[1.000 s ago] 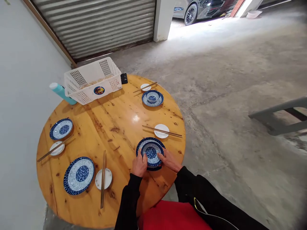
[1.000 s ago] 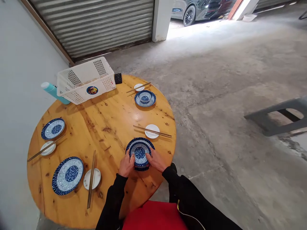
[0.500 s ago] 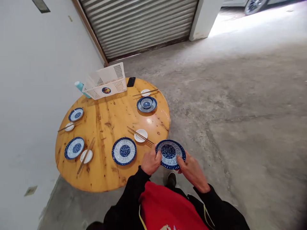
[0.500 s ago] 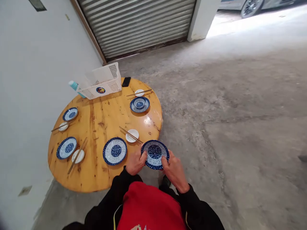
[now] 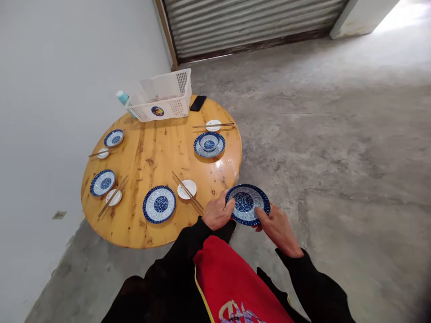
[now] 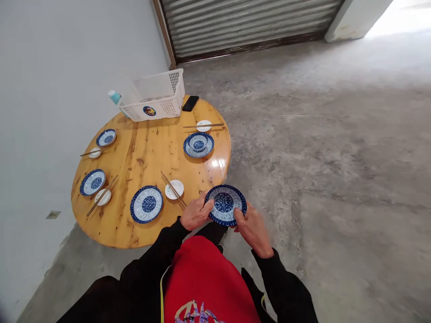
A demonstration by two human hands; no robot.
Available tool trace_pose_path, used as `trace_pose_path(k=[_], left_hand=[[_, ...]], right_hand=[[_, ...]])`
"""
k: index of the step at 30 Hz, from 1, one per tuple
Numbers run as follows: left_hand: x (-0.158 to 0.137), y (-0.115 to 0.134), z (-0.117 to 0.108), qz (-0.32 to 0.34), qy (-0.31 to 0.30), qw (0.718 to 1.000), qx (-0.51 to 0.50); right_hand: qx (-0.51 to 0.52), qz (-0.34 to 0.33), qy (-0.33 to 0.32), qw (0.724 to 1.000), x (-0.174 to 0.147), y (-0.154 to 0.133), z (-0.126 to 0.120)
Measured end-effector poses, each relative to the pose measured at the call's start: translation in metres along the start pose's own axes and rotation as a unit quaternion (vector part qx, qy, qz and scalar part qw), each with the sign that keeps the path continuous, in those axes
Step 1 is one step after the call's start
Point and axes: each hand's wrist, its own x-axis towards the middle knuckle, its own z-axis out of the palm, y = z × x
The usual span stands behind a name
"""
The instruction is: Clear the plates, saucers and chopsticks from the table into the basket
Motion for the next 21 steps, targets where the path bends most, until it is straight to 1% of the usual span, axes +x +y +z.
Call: trace_pose_path(k=[3,5,9,12,15,18,21], left_hand=[[0.033,0.002,-0.012,-0.013,0.029,0.999,-0.039],[0.056,0.002,-0.024,-0.026,0.054,0.996,-0.064],[0.103,0.000,-0.054,-0.059,0.104,0.989,-0.083],[0.138,-0.006,-0.076,-0.097,0.134,0.983,-0.075],[0.170,-0.014,-0.094,-0.131,0.158,0.977,-0.052],[0.195,-0.021,-0.107,-0.159,0.168,0.972,-0.033],[0.210,-0.028,-0.115,-0.186,0.171,0.967,-0.022]], right_hand=[[-0.036,-0.037,-0.011,0.999,0.047,-0.022,-0.011],[-0.044,-0.062,-0.022,0.997,0.082,-0.040,-0.016],[-0.047,-0.122,-0.067,0.989,0.154,-0.081,-0.014],[-0.071,-0.155,-0.080,0.982,0.205,-0.106,-0.005],[-0.076,-0.167,-0.096,0.978,0.246,-0.124,0.009],[-0.062,-0.153,-0.132,0.977,0.276,-0.137,0.024],[-0.071,-0.136,-0.162,0.975,0.298,-0.145,0.037]])
